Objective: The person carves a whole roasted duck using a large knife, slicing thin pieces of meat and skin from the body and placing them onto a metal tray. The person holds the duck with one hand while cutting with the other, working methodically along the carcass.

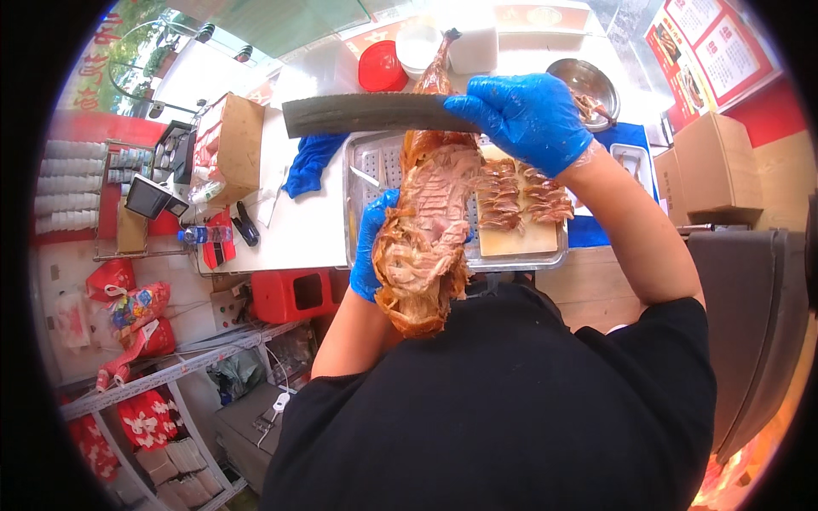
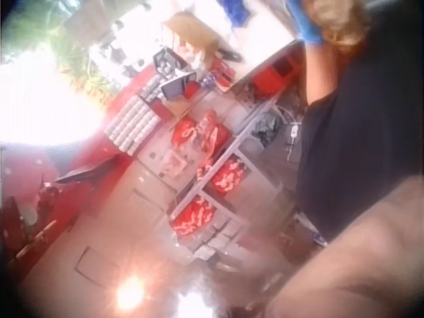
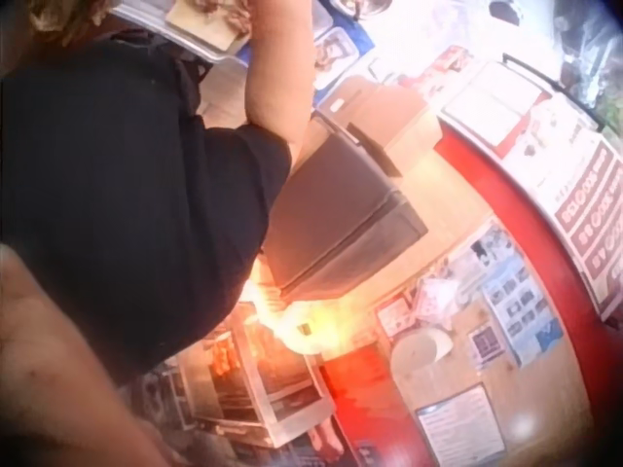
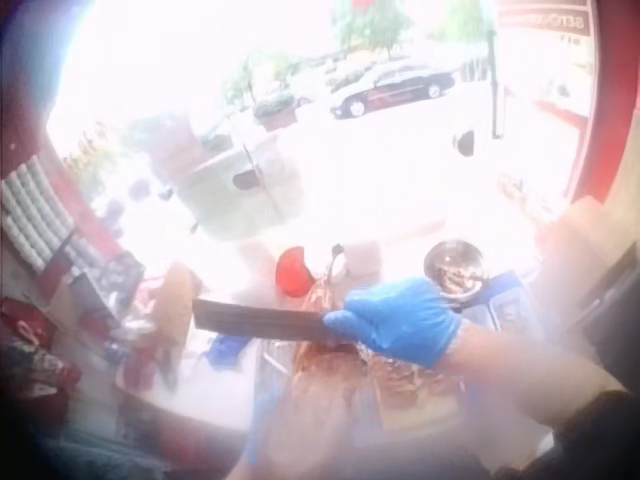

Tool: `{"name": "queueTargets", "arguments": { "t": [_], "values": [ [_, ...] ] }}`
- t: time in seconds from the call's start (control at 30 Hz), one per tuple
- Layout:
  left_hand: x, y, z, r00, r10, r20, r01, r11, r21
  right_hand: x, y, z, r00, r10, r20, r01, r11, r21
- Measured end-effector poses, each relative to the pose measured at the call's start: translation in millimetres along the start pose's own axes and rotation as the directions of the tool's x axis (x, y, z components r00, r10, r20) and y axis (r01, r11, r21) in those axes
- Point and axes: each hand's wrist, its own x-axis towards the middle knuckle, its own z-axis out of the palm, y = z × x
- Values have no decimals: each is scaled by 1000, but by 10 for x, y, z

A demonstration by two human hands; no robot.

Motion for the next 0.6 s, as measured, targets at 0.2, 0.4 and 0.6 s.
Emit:
{"name": "queueTargets", "arguments": {
  "t": [0.2, 0.4, 0.6],
  "values": [
    [-100, 90, -40, 991, -133, 26, 135, 966, -222, 18, 22, 64, 999, -36, 2, 36, 998, 58],
    [-169, 152, -17, 989, -143, 36, 148, 954, -260, -95, 334, -31, 984, -160, 75, 155, 986, 64],
    [-153, 134, 199, 999, 29, -19, -28, 997, 77, -28, 126, -32, 984, -130, 126, 107, 979, 173]
  ]
}}
